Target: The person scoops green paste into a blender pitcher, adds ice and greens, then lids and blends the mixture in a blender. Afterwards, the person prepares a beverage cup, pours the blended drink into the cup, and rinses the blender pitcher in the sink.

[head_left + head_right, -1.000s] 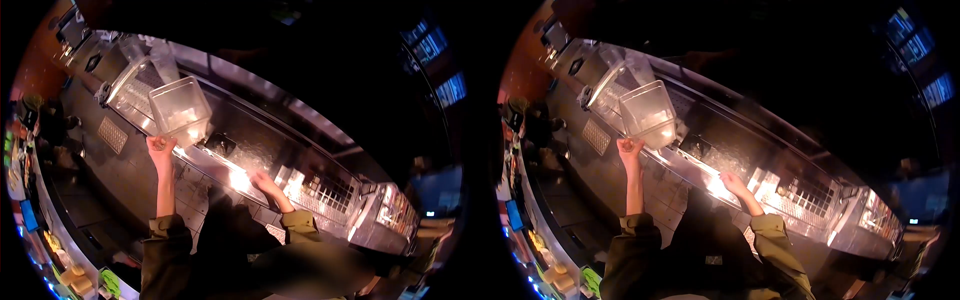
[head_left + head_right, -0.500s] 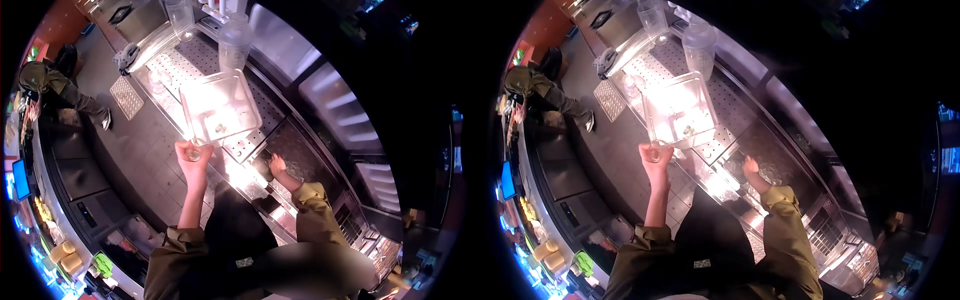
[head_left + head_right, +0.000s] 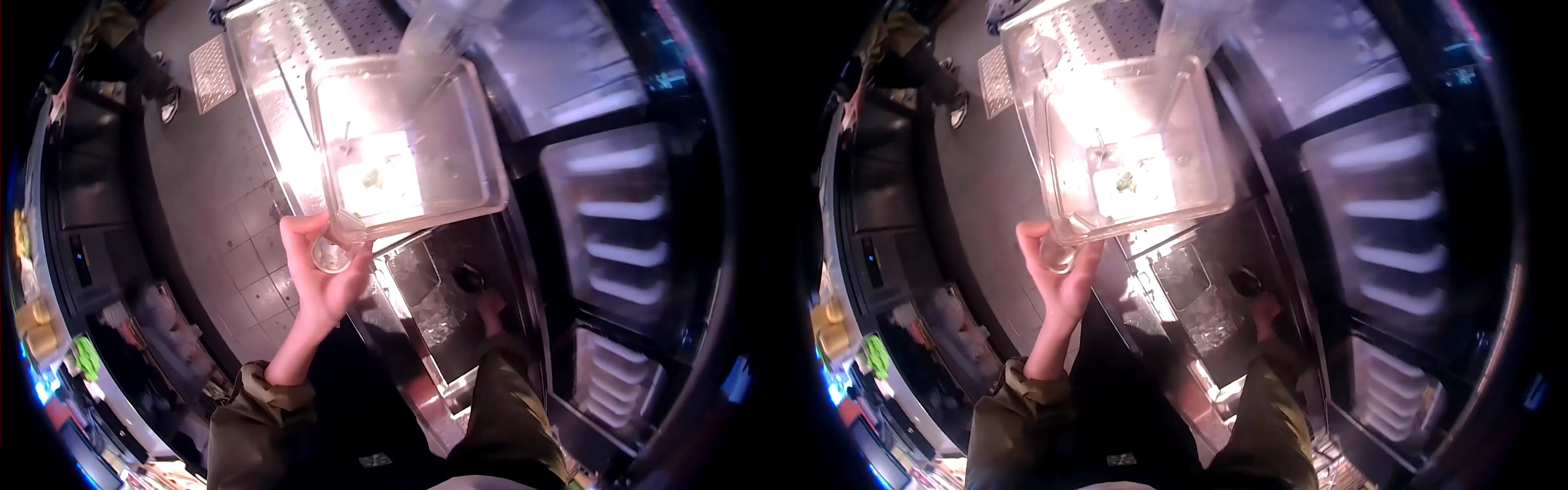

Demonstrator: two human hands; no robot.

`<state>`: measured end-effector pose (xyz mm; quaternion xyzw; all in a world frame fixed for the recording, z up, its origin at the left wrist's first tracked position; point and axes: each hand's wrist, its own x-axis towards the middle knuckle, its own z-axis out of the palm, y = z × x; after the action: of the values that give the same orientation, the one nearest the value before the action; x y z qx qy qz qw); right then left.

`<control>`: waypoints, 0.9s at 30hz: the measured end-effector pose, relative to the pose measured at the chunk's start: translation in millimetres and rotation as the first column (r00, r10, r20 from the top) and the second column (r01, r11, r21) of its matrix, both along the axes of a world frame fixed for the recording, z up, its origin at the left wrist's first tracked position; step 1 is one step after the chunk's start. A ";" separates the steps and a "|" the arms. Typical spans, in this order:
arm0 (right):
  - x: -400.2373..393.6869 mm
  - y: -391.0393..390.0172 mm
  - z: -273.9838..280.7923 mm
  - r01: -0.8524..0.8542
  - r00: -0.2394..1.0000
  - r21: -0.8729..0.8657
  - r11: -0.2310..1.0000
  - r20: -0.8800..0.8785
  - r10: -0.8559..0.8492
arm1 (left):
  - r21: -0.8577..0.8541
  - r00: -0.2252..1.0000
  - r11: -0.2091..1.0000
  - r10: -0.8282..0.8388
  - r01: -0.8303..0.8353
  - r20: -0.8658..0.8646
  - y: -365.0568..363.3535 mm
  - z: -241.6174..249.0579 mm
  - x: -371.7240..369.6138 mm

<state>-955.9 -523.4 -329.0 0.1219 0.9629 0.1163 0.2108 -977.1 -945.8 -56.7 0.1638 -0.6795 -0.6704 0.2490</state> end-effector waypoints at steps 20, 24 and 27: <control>51.6 -25.0 -19.4 0.100 0.905 -0.882 0.461 -0.112 -0.411 | -0.137 0.994 0.986 0.088 -0.097 -0.069 17.5 5.1 2.8; 66.0 -19.1 87.6 0.148 0.904 -0.878 0.456 -0.067 -0.422 | -0.157 0.997 0.987 0.032 -0.043 -0.073 17.2 2.2 4.1; 76.8 -0.9 185.5 0.110 0.911 -0.880 0.462 -0.096 -0.400 | -0.138 0.993 0.990 -0.030 0.014 -0.111 19.3 -2.5 3.3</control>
<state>-879.1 -524.3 -143.6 0.1609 0.8812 -0.4296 0.1147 -973.8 -926.4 -59.2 0.1008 -0.7106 -0.6331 0.2900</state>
